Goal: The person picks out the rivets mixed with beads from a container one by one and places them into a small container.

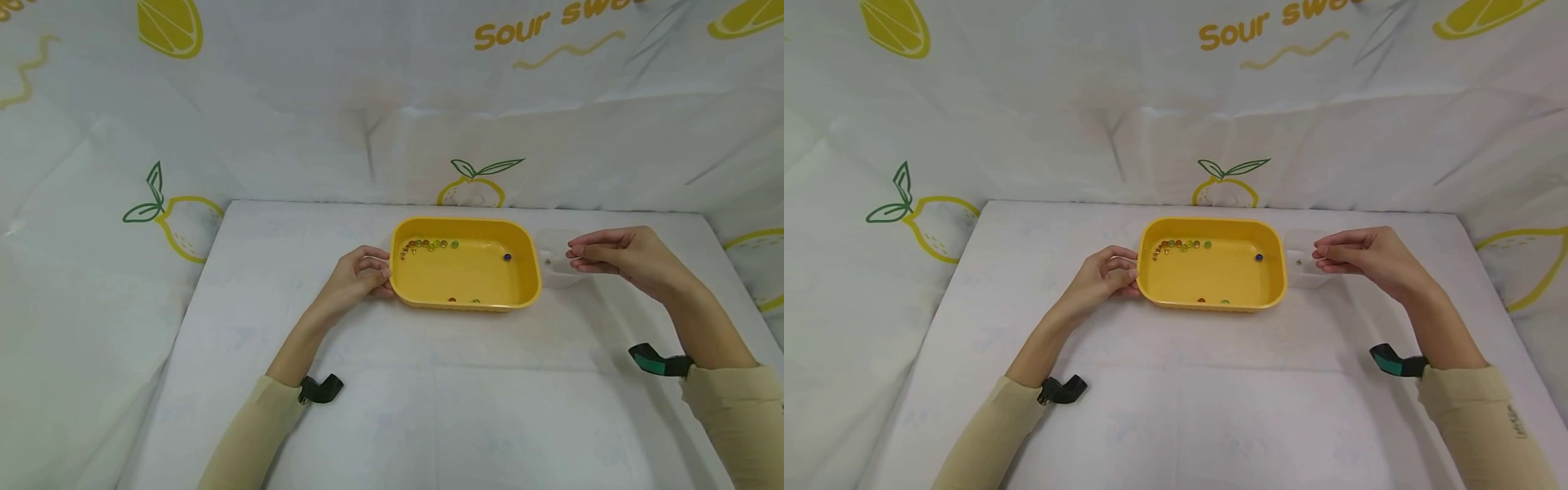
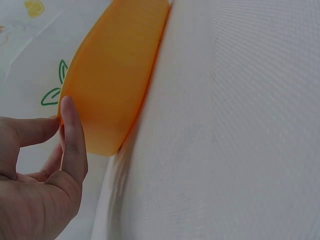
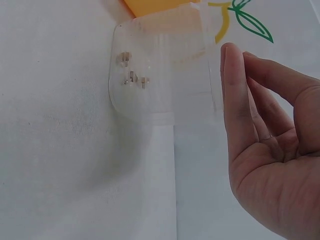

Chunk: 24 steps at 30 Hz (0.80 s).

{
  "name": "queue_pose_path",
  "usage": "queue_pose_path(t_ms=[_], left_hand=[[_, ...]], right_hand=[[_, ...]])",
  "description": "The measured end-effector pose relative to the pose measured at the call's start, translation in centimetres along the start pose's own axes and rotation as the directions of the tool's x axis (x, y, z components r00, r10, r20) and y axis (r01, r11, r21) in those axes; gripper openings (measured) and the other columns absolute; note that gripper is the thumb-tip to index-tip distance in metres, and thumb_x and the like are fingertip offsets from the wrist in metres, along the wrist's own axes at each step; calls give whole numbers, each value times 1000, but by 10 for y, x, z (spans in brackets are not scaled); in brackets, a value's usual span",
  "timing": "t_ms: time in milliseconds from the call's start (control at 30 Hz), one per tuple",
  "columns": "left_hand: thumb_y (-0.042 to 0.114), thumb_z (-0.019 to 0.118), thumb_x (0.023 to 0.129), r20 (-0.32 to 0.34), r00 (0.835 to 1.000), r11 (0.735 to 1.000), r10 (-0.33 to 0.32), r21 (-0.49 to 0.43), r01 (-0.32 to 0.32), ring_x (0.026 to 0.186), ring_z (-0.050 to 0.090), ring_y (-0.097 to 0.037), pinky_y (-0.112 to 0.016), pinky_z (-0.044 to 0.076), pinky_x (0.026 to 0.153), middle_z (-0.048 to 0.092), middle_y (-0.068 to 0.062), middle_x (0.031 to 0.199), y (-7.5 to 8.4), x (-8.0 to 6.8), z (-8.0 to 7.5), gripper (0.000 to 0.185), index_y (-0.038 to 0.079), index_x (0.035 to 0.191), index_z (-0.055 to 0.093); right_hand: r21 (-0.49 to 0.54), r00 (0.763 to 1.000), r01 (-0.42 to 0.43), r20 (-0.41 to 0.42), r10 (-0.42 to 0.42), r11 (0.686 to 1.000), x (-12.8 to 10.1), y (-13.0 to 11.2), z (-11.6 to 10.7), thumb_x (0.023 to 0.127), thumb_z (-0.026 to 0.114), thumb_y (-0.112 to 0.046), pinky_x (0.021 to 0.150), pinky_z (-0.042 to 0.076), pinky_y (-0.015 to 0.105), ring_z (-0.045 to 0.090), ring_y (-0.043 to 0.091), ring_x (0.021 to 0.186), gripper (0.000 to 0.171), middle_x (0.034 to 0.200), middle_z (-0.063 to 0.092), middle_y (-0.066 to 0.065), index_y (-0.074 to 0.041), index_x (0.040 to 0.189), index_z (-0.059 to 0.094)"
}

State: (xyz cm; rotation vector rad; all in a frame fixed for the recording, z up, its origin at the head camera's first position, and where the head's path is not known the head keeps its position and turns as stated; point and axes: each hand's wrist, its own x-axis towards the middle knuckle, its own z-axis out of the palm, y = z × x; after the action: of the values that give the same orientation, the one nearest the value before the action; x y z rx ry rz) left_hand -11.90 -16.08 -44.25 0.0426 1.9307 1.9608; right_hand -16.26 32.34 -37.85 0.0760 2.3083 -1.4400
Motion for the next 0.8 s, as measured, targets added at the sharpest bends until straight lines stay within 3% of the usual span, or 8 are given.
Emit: queue_pose_path(t_ms=[467, 800], left_hand=[[7, 67, 107, 6, 1000, 1000, 9, 8, -9, 86, 77, -18, -31, 71, 83, 67, -14, 115, 1, 2, 1, 34, 3, 139, 57], [6, 66, 107, -4, 1000, 1000, 1, 3, -1, 84, 77, -18, -28, 71, 81, 66, -13, 113, -1, 1, 0, 34, 3, 139, 56]], right_hand=[[-62, 1000, 1, -26, -3, 998, 1, -10, 4, 105, 74, -27, 84, 70, 27, 82, 8, 93, 11, 101, 82, -18, -30, 112, 82], [-74, 998, 49, -29, -52, 996, 0, -22, 16, 104, 75, -23, 84, 70, 29, 83, 11, 93, 25, 100, 83, -14, -8, 124, 79]])
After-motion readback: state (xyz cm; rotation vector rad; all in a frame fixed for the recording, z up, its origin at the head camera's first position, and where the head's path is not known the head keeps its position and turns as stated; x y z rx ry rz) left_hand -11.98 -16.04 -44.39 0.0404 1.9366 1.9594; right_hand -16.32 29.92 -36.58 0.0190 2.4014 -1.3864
